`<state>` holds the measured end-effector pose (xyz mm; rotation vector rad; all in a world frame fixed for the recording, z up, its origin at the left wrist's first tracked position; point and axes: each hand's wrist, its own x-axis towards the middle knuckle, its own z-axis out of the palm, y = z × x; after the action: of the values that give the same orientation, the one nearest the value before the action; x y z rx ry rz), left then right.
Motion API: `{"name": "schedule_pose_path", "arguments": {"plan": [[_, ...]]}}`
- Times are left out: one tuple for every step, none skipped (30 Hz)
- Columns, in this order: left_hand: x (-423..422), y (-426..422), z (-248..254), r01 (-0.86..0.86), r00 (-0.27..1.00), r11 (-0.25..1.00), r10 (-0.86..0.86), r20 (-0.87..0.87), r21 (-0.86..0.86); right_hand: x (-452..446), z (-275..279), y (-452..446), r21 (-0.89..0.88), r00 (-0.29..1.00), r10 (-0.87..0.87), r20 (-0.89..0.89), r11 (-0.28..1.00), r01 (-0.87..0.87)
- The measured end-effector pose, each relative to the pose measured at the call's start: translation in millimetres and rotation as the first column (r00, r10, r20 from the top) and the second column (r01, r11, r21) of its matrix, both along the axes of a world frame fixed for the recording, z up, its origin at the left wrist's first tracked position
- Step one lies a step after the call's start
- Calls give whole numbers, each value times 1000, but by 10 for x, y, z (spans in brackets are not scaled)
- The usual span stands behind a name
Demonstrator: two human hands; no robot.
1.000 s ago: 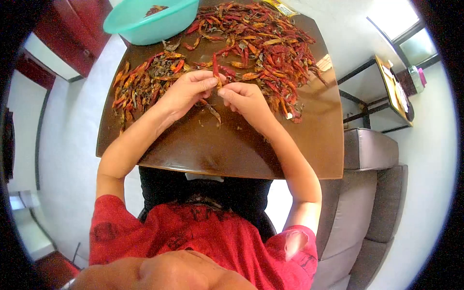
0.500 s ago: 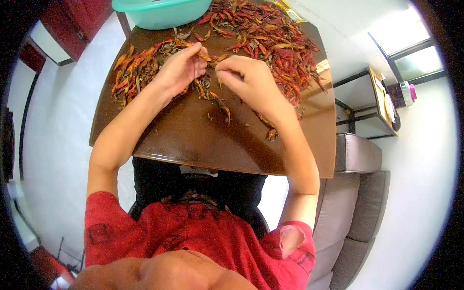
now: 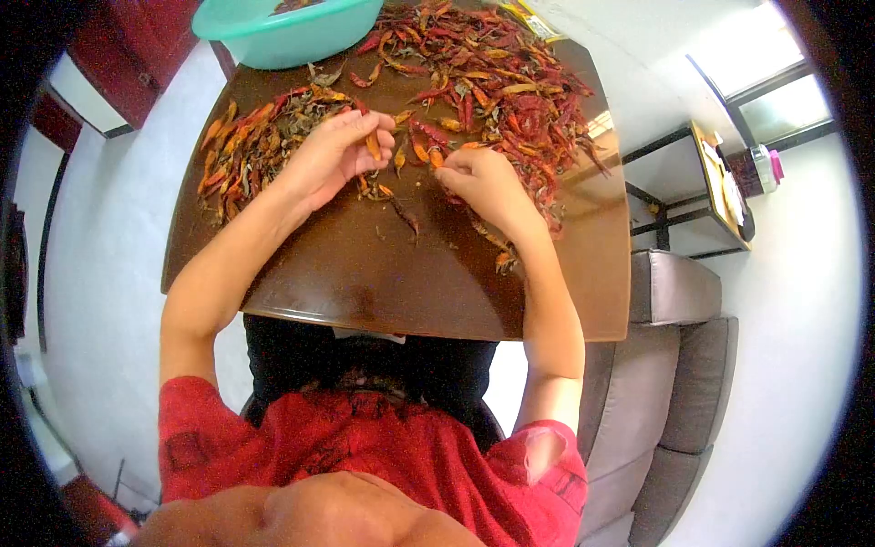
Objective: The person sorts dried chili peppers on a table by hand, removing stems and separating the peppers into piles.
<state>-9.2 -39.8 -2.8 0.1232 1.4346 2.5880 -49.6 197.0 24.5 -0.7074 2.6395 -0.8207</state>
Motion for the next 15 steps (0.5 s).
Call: {"name": "schedule_pose_path", "arguments": {"plan": [[19, 29, -18, 32, 999, 999, -33, 33, 21, 13, 1, 9, -246, 993, 52, 110, 969, -24], [39, 54, -33, 62, 996, 997, -65, 66, 40, 32, 1, 4, -250, 993, 54, 105, 968, -27], [55, 80, -38, 100, 992, 995, -101, 78, 7, 64, 1, -29, -376, 983, 80, 162, 926, -13], [75, 117, -49, 123, 991, 992, -123, 54, -4, 100, -7, -65, -495, 969, 115, 216, 869, 7], [97, 151, -69, 140, 987, 990, -141, 71, 11, 140, -27, -95, -534, 980, 90, 175, 845, 18], [126, 182, -52, 158, 983, 987, -159, 89, 26, 158, -27, -120, -537, 980, 93, 175, 843, 15], [141, 203, -49, 156, 983, 987, -158, 90, 24, 174, -19, -137, -525, 987, 91, 133, 851, -8], [155, 227, -54, 164, 985, 986, -163, 49, -28, 187, -27, -146, -511, 992, 87, 95, 859, -26], [166, 248, -71, 172, 985, 982, -172, 10, -78, 195, -52, -151, -513, 992, 83, 100, 858, -20], [154, 243, -93, 176, 984, 981, -176, 16, -79, 202, -78, -161, -505, 992, 92, 85, 862, -36], [128, 223, -114, 167, 986, 979, -166, 18, -119, 213, -100, -174, -497, 992, 101, 70, 866, -53], [114, 214, -116, 156, 988, 975, -155, 17, -158, 226, -124, -193, -498, 993, 99, 71, 865, -51], [122, 220, -103, 123, 992, 978, -122, 17, -167, 239, -140, -213, -528, 991, 98, 88, 849, -37], [117, 216, -109, 125, 992, 978, -124, 16, -168, 245, -146, -220, -556, 990, 98, 104, 831, -24], [106, 199, -115, 83, 996, 996, -83, 16, -40, 229, -136, -202, -557, 990, 96, 102, 830, -23]]}}
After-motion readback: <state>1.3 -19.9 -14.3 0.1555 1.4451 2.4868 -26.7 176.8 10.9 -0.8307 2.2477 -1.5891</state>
